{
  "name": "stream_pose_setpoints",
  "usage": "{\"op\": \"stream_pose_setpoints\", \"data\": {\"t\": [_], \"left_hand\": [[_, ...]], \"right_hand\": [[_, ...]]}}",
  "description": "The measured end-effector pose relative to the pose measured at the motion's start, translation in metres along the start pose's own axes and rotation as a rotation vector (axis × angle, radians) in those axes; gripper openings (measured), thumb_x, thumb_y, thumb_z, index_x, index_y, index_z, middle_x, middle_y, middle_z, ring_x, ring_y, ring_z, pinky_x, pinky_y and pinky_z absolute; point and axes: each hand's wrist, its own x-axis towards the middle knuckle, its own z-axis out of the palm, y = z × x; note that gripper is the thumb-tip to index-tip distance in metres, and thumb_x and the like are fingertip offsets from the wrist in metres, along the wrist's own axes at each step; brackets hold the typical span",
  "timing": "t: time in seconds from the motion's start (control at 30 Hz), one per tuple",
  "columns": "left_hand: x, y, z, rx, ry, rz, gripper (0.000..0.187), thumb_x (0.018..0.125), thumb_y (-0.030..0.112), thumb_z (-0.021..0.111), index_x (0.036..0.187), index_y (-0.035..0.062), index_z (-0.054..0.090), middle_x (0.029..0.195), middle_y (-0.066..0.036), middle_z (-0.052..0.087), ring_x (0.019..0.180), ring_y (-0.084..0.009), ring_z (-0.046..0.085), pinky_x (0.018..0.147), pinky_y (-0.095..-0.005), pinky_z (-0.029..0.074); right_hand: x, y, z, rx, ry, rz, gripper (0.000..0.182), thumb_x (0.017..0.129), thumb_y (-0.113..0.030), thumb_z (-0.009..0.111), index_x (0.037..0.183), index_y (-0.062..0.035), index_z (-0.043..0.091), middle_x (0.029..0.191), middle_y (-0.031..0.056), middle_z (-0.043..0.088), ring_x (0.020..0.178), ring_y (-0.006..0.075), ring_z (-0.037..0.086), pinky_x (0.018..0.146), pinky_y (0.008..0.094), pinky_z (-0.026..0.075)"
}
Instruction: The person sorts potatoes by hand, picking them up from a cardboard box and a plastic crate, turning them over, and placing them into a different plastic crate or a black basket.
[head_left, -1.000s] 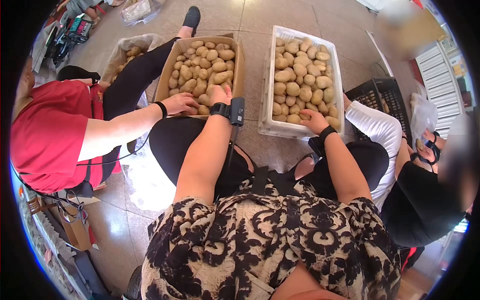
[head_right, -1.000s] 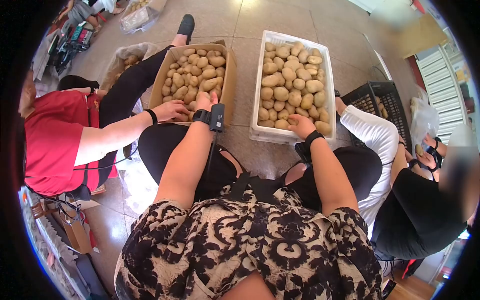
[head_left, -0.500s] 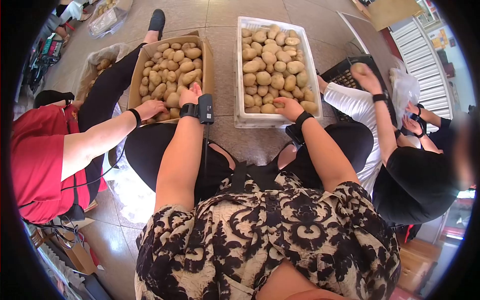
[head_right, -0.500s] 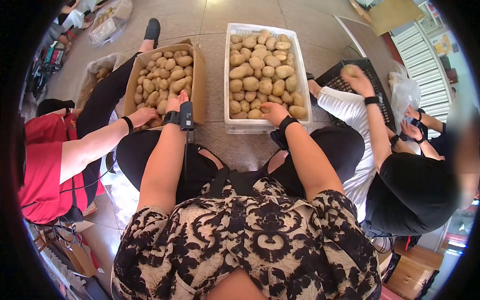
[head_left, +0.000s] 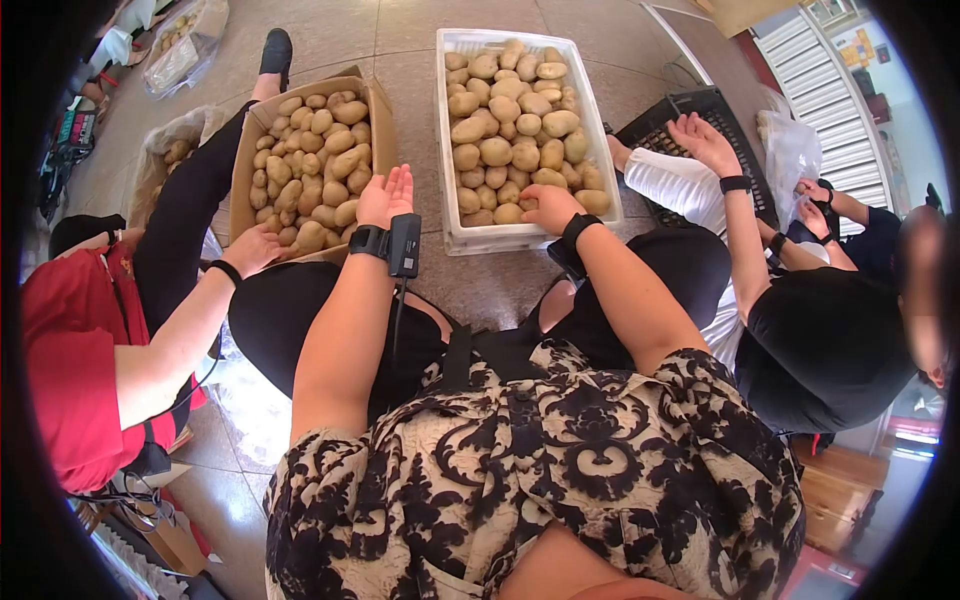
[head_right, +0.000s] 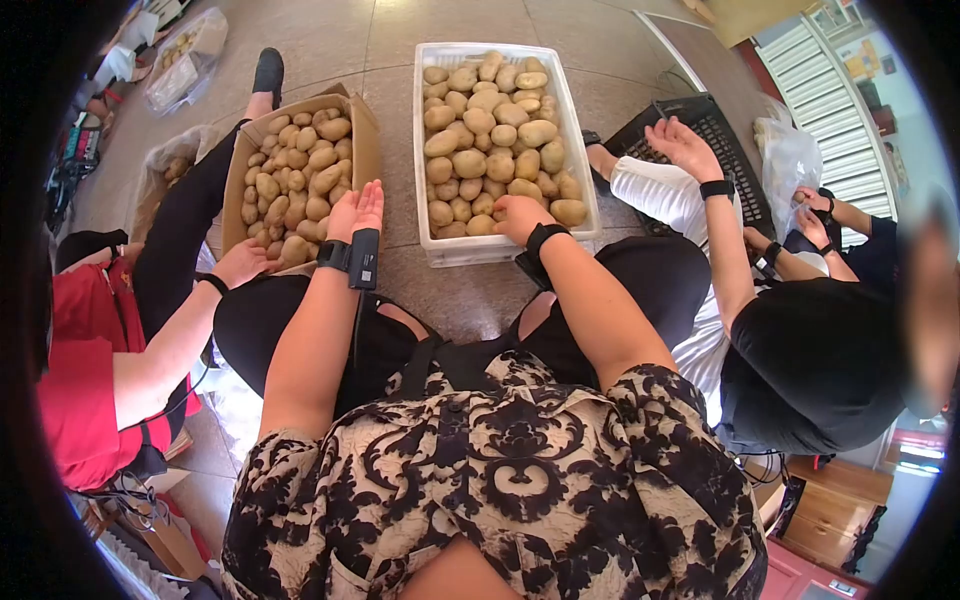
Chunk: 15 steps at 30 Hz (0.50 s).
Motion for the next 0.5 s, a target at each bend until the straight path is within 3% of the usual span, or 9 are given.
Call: {"op": "stream_pose_setpoints", "data": {"t": [0.17,0.23,0.27,0.4,0.43,0.5], "left_hand": [[-0.006,-0.005,0.003,0.024,0.036,-0.019,0.024,0.092,0.014,0.038,0.108,-0.0035,0.037,0.102,-0.012,0.047,0.095,-0.0254,0.055,0.08,-0.034,0.051],[-0.001,-0.005,0.0,0.034,0.019,-0.021,0.023,0.092,0.014,0.038,0.107,-0.0036,0.038,0.1,-0.012,0.048,0.094,-0.0253,0.055,0.08,-0.0342,0.051],[0.001,-0.006,-0.001,0.044,0.001,-0.021,0.023,0.092,0.015,0.039,0.106,-0.0036,0.038,0.099,-0.012,0.049,0.093,-0.0252,0.056,0.08,-0.0344,0.052],[0.011,-0.01,-0.003,-0.002,0.017,-0.025,0.022,0.092,0.015,0.04,0.102,-0.0045,0.041,0.096,-0.014,0.053,0.091,-0.0271,0.057,0.079,-0.0352,0.052],[0.025,-0.008,-0.015,-0.064,-0.059,-0.113,0.023,0.091,0.016,0.041,0.101,-0.0046,0.042,0.095,-0.015,0.054,0.091,-0.0285,0.057,0.078,-0.0355,0.052],[0.024,-0.012,-0.014,-0.096,-0.022,-0.072,0.022,0.09,0.015,0.043,0.095,-0.0058,0.046,0.093,-0.018,0.057,0.092,-0.032,0.056,0.077,-0.0387,0.051]], "right_hand": [[0.007,-0.016,-0.023,0.054,0.062,0.203,0.033,0.071,-0.017,0.065,0.101,-0.0045,0.06,0.105,0.0173,0.058,0.101,0.0306,0.053,0.088,0.0346,0.042],[0.009,-0.009,-0.025,-0.01,0.344,0.16,0.034,0.07,-0.02,0.066,0.101,-0.0066,0.06,0.107,0.0178,0.054,0.102,0.0332,0.05,0.089,0.0364,0.041],[0.012,-0.001,-0.023,-0.126,0.361,0.161,0.041,0.068,-0.021,0.068,0.105,-0.009,0.057,0.107,0.0175,0.05,0.103,0.0351,0.048,0.089,0.039,0.041],[0.019,0.028,-0.003,-0.051,0.311,0.106,0.047,0.067,-0.02,0.068,0.111,-0.0132,0.052,0.107,0.0177,0.05,0.103,0.0348,0.049,0.089,0.0405,0.041],[0.023,0.034,0.004,-0.077,0.319,0.116,0.045,0.068,-0.017,0.067,0.11,-0.0143,0.052,0.107,0.0183,0.05,0.103,0.0355,0.048,0.089,0.0409,0.041],[0.022,0.025,0.0,-0.071,0.284,0.17,0.04,0.07,-0.01,0.061,0.109,-0.0141,0.053,0.107,0.0194,0.049,0.104,0.0367,0.047,0.09,0.0418,0.04]]}}
